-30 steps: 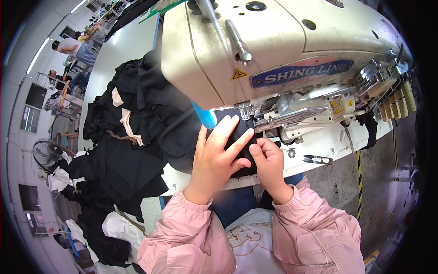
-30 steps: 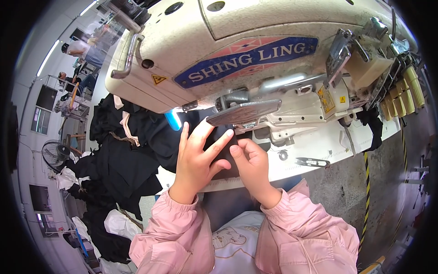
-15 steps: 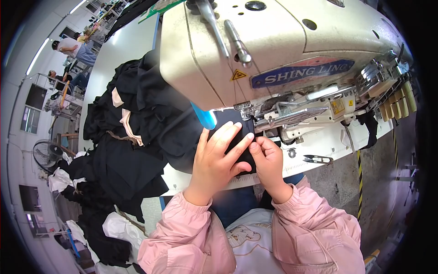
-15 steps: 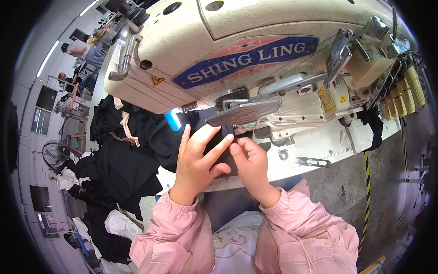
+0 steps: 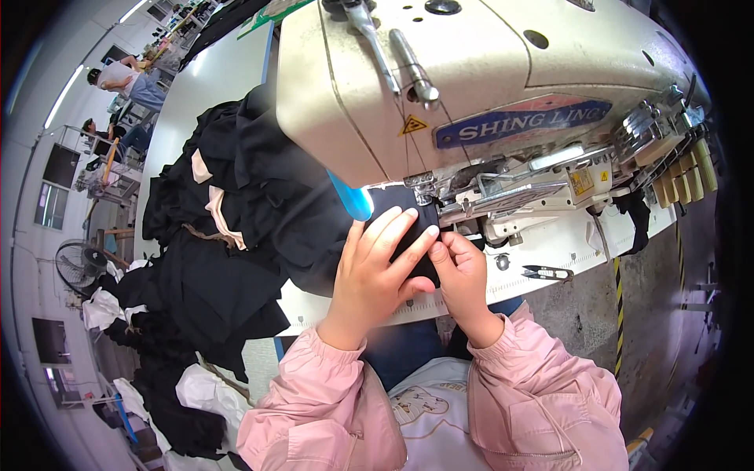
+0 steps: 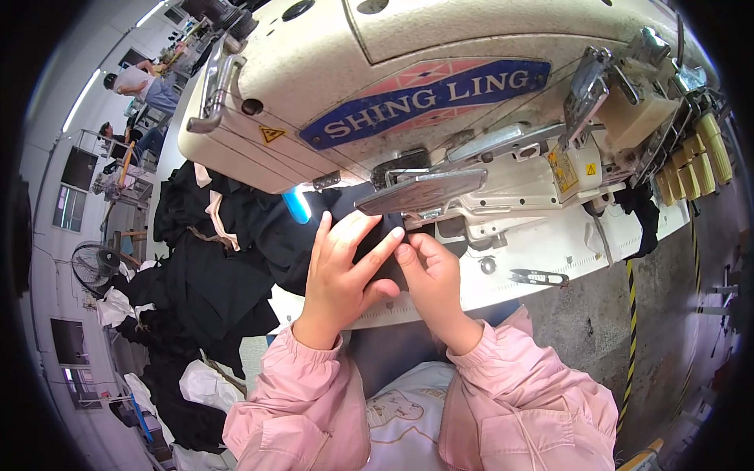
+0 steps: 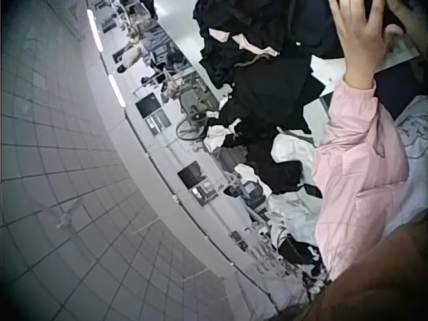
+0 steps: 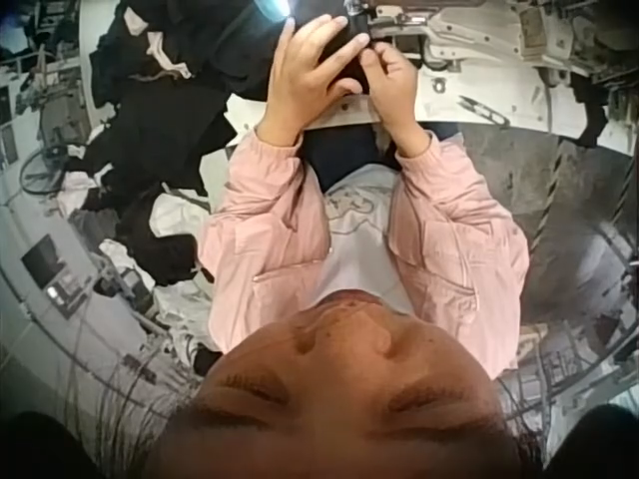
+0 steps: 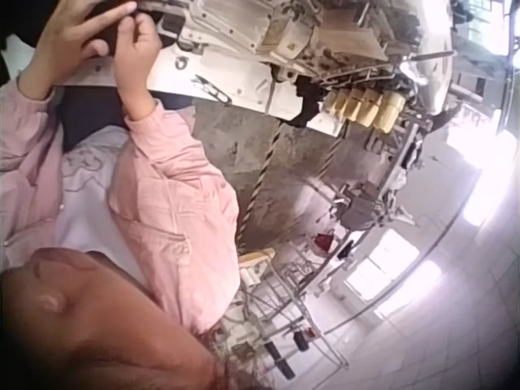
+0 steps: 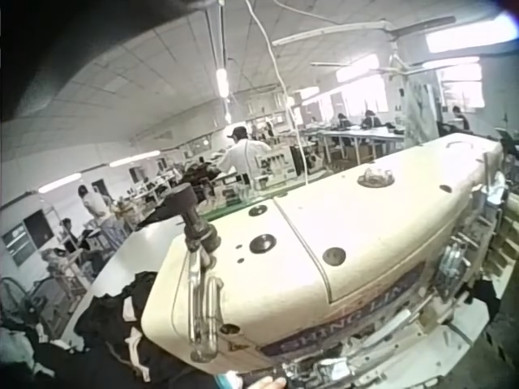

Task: Sewing pieces of black fabric together using an industrial sewing machine in a factory.

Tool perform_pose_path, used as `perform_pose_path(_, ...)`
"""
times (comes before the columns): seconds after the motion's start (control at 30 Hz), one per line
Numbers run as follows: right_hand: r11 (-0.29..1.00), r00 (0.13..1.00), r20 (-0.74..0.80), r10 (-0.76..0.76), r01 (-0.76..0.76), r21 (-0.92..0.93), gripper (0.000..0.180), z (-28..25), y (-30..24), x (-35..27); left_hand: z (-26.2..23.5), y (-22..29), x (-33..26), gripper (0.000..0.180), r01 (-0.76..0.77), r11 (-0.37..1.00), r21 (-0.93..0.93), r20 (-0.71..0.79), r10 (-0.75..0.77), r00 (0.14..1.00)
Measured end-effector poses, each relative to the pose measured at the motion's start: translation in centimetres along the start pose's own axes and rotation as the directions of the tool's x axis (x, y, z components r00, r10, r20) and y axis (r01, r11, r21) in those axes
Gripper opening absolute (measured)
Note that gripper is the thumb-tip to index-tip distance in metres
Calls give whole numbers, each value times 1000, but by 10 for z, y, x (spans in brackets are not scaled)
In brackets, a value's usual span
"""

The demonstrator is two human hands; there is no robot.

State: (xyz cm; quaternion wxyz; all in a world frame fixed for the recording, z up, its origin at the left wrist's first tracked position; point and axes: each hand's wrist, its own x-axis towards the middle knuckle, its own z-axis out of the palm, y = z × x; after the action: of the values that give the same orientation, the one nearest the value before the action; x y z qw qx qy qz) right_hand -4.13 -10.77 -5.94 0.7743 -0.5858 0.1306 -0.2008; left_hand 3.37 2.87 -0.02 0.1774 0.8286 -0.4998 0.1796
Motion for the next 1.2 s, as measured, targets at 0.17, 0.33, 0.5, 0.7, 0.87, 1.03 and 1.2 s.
perform_pose_path(0.17, 999, 1000, 17, 13, -14, 31, 24, -1, 5, 1, -1, 0, -1, 63, 16, 1000, 19, 15, -17, 1000)
perform_pose_path(0.33, 998, 998, 62, 29, -32, 53, 23, -4, 5, 6, -1, 0, 0, 63, 42, 999, 3, 31, -42, 999)
perform_pose_path(0.5, 954, 992, 88, 94, -115, 277, 18, 1, 1, 8, -2, 0, 0, 65, 70, 998, 9, 48, -70, 996)
perform_pose_path(0.7, 966, 987, 53, 154, -161, 201, 12, -7, 5, -1, 0, -3, -1, 64, 52, 997, -51, 22, -51, 998)
perform_pose_path(0.87, 891, 931, 232, 281, -344, 298, 16, -20, -1, 1, -2, -5, -5, 68, 19, 991, -134, -37, -24, 999)
perform_pose_path(1.03, 757, 848, 380, 369, -512, 406, 23, -29, 6, 4, -1, -5, -5, 68, 46, 984, -170, -30, -52, 998)
perform_pose_path(1.2, 621, 788, 520, 329, -595, 509, 32, -24, -34, 1, -10, -4, -2, 69, 43, 984, -176, -11, -45, 999)
